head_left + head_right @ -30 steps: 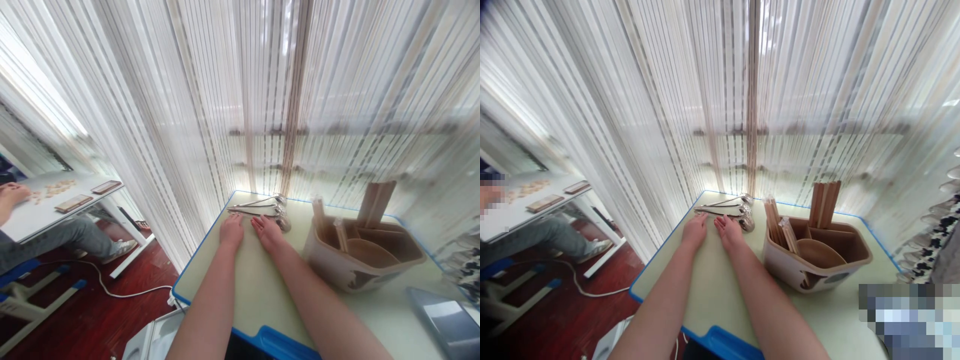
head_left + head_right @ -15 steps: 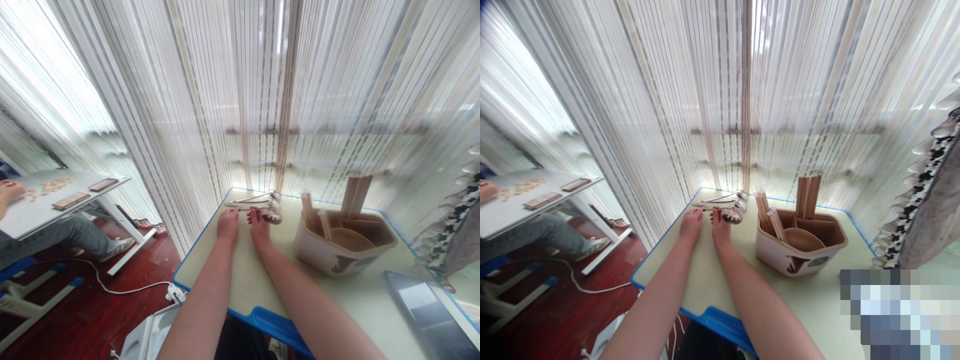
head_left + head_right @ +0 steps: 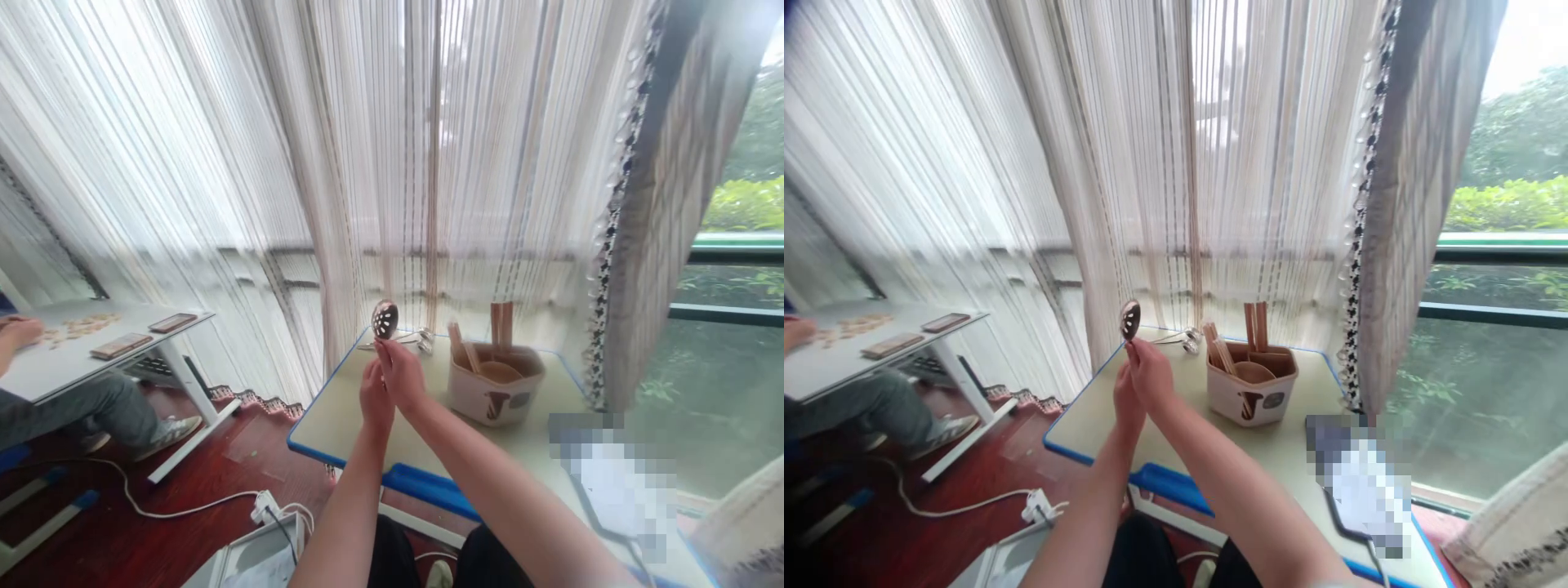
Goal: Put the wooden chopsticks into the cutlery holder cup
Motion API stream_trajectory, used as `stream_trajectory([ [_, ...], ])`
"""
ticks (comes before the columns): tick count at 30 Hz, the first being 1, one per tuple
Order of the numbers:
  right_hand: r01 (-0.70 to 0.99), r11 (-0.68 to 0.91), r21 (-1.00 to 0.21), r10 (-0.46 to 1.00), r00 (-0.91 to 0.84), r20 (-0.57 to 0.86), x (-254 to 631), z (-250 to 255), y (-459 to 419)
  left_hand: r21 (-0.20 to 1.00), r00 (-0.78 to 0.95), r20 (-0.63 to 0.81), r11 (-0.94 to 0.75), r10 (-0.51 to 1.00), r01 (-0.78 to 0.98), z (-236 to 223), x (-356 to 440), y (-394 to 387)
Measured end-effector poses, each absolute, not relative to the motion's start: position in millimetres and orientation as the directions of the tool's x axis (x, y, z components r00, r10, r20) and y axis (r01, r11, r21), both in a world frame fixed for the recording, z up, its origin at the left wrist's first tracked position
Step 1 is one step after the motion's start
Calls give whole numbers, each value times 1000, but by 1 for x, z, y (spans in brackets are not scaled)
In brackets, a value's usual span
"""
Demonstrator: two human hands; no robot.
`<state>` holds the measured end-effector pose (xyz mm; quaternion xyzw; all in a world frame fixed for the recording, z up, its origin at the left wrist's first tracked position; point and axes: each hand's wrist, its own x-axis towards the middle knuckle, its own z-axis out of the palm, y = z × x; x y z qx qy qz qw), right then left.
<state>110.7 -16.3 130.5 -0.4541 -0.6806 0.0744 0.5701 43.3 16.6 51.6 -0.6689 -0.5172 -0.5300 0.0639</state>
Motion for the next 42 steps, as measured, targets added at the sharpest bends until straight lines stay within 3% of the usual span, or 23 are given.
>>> stream_trajectory([
  [3,530,602,-597,681,49,730,142,153,-54,506,-82,795,-583,601,636,68,59,-17],
  [6,497,632,-595,659,58,750,184,174,-86,463,28,825,-704,564,539,90,84,-44],
  [14,453,609,-651,664,159,731,286,203,-130,399,228,830,-828,509,393,132,165,-79],
  [19,441,589,-677,653,234,720,328,200,-134,353,344,805,-855,484,380,143,202,-76],
  [25,538,542,-645,620,263,739,359,191,-130,228,469,744,-840,477,492,151,236,-68],
  [38,622,393,-677,643,340,686,388,134,-101,443,610,525,-803,593,399,128,264,-34],
  [42,637,357,-684,644,362,674,393,111,-94,393,606,528,-803,596,447,123,264,-38],
])
